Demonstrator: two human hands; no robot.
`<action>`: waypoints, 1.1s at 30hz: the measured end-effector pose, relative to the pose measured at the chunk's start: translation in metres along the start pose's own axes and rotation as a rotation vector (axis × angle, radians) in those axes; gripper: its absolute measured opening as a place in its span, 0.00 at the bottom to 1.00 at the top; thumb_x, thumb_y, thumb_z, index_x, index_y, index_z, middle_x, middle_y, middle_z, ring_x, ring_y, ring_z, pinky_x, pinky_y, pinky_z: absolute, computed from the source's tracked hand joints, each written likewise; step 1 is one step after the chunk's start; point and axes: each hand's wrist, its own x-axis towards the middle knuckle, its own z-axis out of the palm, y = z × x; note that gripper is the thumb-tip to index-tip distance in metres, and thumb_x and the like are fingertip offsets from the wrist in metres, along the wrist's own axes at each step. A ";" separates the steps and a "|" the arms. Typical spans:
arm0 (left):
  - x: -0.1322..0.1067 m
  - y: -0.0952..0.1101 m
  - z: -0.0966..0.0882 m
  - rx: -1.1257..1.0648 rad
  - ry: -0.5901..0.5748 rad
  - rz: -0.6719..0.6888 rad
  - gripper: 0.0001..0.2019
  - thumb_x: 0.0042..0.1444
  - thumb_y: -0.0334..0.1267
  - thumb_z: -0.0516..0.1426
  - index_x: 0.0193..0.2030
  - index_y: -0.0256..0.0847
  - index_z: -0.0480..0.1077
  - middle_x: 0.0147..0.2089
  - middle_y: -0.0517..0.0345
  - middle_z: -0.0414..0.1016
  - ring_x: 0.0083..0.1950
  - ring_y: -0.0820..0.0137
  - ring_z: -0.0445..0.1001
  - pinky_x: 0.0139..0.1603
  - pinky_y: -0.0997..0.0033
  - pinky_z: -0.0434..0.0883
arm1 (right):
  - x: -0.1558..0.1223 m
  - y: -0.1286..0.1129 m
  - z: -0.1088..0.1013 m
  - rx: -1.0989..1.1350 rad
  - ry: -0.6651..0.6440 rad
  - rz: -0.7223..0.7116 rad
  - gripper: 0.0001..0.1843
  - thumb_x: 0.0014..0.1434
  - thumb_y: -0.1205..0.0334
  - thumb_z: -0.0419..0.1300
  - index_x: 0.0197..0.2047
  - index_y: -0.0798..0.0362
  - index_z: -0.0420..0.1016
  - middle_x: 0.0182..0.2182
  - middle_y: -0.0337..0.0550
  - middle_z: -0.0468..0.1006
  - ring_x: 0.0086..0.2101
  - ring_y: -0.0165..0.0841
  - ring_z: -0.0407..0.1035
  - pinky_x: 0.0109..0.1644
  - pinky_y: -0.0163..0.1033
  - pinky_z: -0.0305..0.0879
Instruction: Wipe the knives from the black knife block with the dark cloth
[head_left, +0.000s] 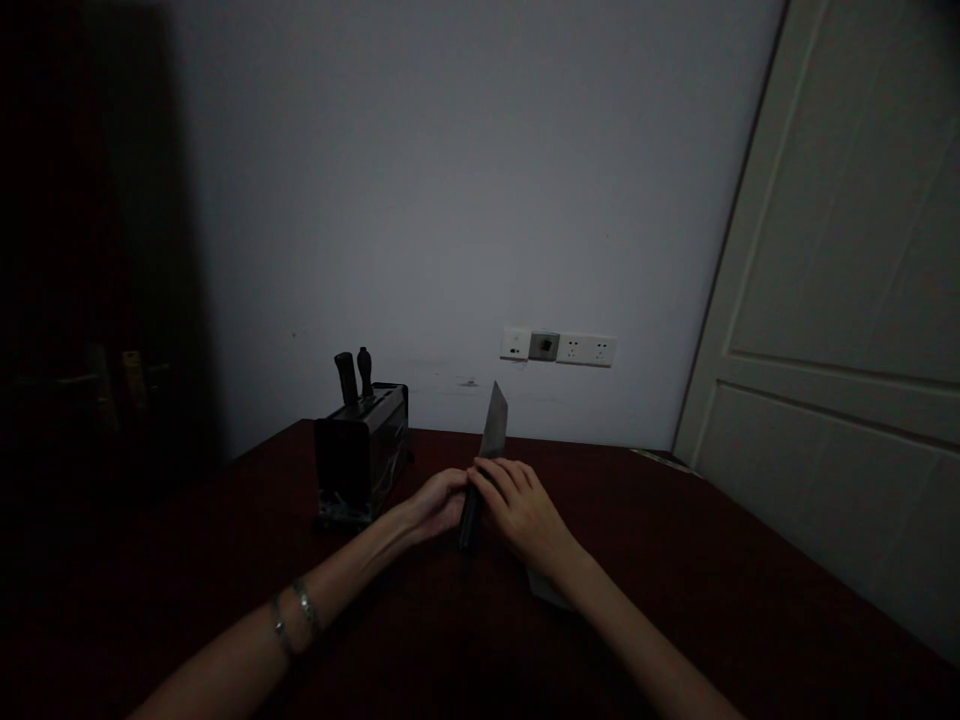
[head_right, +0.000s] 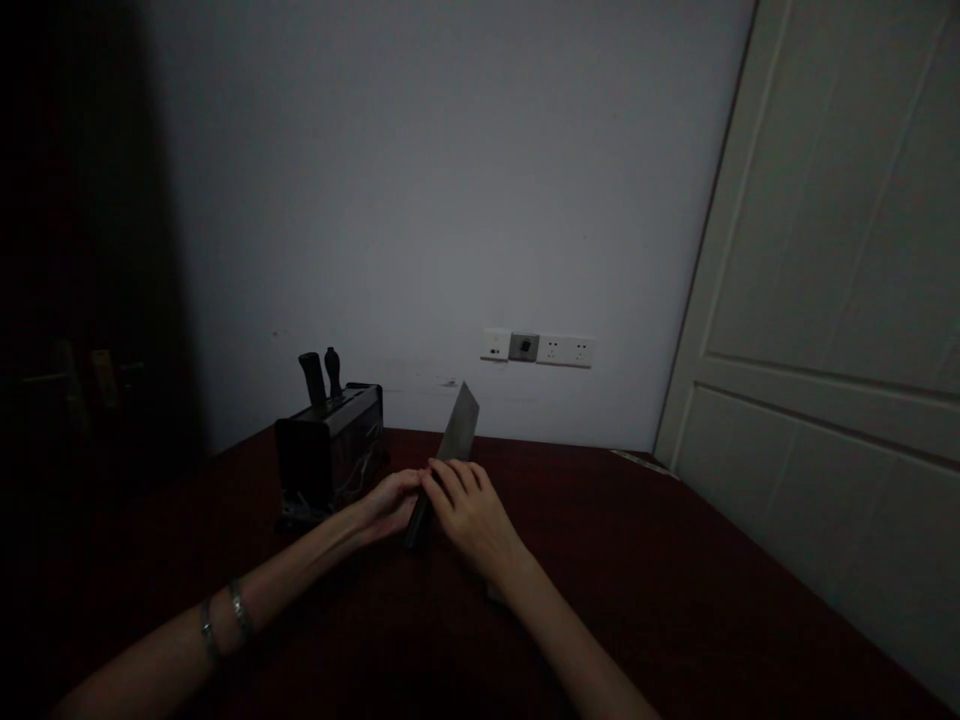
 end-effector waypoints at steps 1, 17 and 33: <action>0.001 0.001 -0.001 -0.015 -0.006 0.002 0.04 0.52 0.30 0.54 0.30 0.32 0.69 0.27 0.55 0.71 0.30 0.75 0.70 0.38 0.75 0.66 | -0.002 0.002 -0.002 0.006 -0.033 0.005 0.24 0.58 0.69 0.50 0.58 0.54 0.58 0.53 0.54 0.67 0.50 0.44 0.62 0.50 0.53 0.62; 0.004 -0.014 -0.019 -0.289 -0.071 -0.083 0.18 0.62 0.42 0.40 0.31 0.30 0.62 0.23 0.63 0.52 0.17 0.82 0.51 0.13 0.83 0.49 | -0.089 0.049 -0.003 0.339 -0.276 0.625 0.12 0.58 0.58 0.50 0.41 0.51 0.69 0.39 0.47 0.72 0.41 0.38 0.67 0.46 0.45 0.65; -0.004 -0.029 -0.049 -0.438 -0.126 -0.129 0.13 0.61 0.40 0.42 0.31 0.34 0.58 0.22 0.66 0.47 0.15 0.82 0.50 0.10 0.85 0.49 | -0.098 0.030 0.001 0.266 -0.489 0.455 0.07 0.51 0.65 0.56 0.34 0.52 0.74 0.41 0.50 0.71 0.43 0.41 0.62 0.45 0.43 0.61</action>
